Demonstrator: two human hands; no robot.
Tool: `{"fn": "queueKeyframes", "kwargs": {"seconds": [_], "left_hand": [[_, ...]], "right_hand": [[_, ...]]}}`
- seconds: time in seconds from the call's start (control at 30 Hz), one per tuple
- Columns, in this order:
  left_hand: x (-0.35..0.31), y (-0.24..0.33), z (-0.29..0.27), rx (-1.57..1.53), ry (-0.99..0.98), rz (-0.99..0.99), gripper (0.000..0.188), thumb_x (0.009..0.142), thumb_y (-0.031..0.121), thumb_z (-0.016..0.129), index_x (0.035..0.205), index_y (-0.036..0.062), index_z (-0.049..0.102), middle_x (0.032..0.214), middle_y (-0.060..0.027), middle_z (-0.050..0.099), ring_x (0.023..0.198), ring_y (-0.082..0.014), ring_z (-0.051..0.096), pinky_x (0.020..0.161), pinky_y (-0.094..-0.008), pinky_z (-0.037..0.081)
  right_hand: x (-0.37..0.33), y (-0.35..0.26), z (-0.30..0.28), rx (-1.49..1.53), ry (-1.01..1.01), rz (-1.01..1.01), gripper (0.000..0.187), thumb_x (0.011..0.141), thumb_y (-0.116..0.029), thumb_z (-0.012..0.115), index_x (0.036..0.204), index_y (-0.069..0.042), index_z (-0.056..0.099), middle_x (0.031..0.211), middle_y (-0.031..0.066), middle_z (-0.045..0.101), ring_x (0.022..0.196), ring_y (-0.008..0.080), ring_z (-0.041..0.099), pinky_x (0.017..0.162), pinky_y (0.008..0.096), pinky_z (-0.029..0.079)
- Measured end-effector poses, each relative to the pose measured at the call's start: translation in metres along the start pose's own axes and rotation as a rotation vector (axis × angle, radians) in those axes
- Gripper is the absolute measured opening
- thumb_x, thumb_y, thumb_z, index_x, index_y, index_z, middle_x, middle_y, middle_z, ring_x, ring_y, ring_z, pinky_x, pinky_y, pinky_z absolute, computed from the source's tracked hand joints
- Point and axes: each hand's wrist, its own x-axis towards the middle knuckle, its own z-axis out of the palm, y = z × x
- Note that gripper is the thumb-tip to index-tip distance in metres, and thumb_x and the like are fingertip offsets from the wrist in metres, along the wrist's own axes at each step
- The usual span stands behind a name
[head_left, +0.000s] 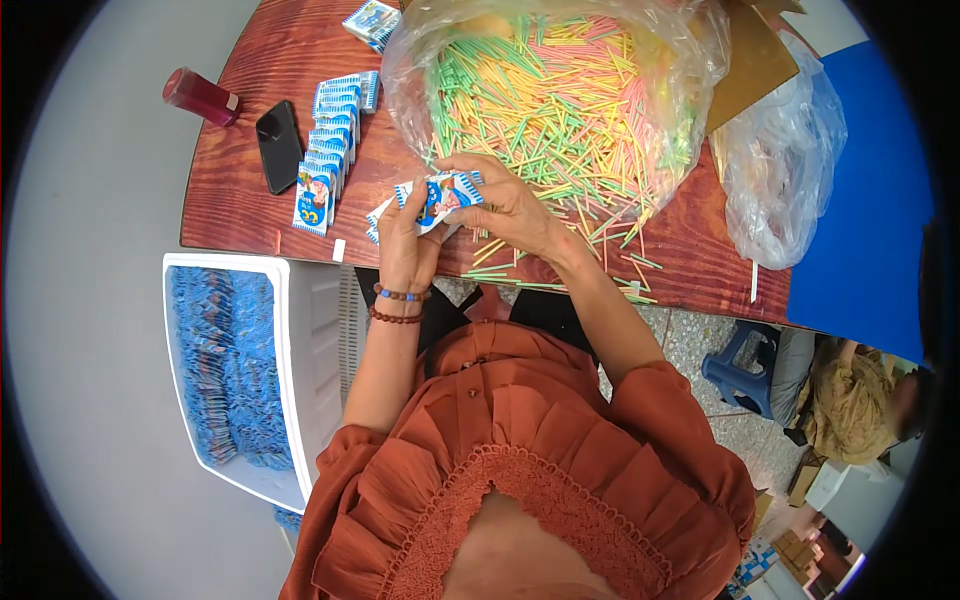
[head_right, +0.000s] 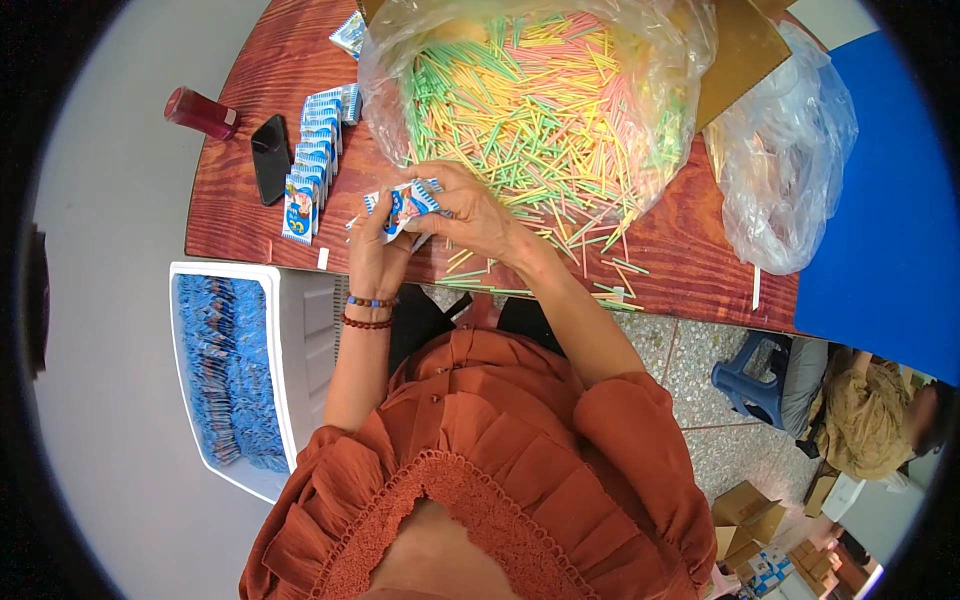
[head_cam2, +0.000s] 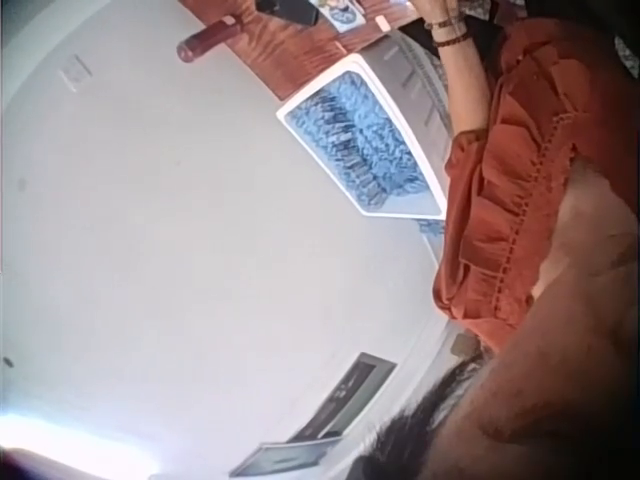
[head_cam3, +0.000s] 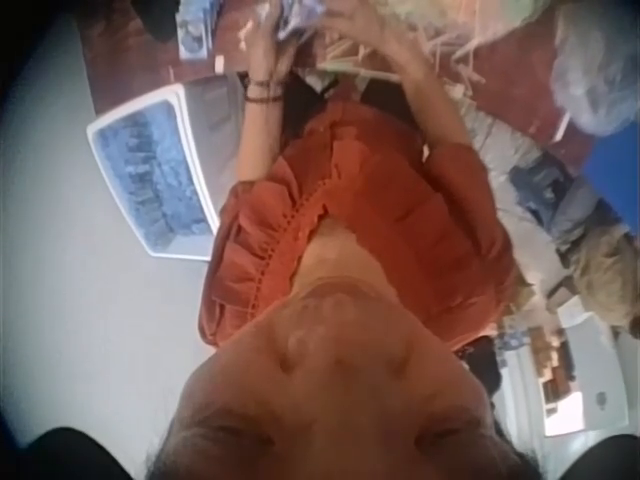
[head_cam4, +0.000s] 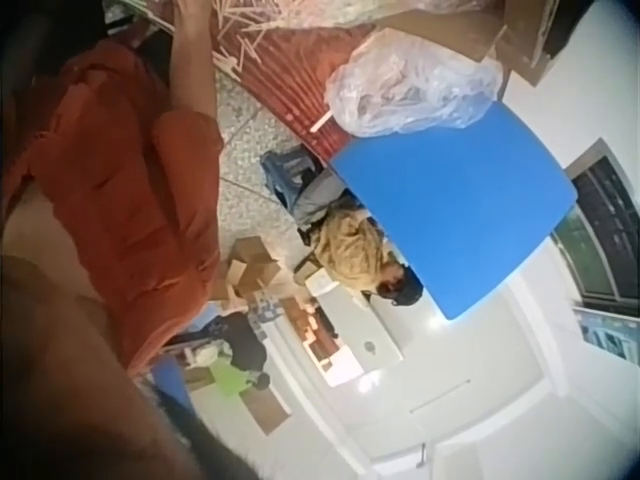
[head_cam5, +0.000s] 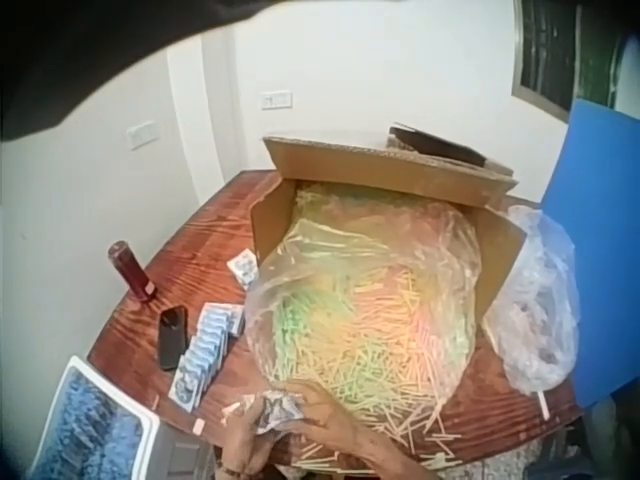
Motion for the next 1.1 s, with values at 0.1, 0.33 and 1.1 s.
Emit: {"fn": "queueKeyframes", "kwargs": {"seconds": [0.1,0.33,1.1], "left_hand": [[-0.003,0.002,0.001,-0.034,-0.033,-0.102,0.022,0.098,0.020,0.055,0.105,0.0008,0.062,0.098,-0.0089,0.068,0.087,-0.0186,0.066,0.077,-0.0352,0.056],[0.000,-0.010,-0.007,0.018,0.026,0.054,0.021,0.097,0.021,0.057,0.093,0.0023,0.066,0.091,-0.0069,0.070,0.081,-0.0155,0.067,0.071,-0.0340,0.056],[0.005,-0.010,-0.014,0.066,0.072,0.127,0.019,0.096,0.022,0.060,0.094,0.0041,0.065,0.092,-0.0058,0.069,0.082,-0.0150,0.065,0.075,-0.0356,0.052]], "right_hand": [[-0.002,0.002,0.002,0.028,-0.004,-0.015,0.022,0.082,-0.014,0.069,0.104,-0.012,0.074,0.134,0.0084,0.053,0.126,0.0263,0.045,0.106,0.0397,0.035],[-0.006,-0.002,-0.026,0.182,-0.047,0.059,0.018,0.083,-0.008,0.067,0.100,-0.006,0.072,0.127,0.0097,0.059,0.119,0.0254,0.053,0.102,0.0373,0.039],[0.038,0.078,-0.133,-1.418,-0.100,0.096,0.027,0.078,-0.012,0.062,0.101,0.002,0.058,0.106,0.0170,0.059,0.103,0.0300,0.054,0.084,0.0423,0.040]]}}
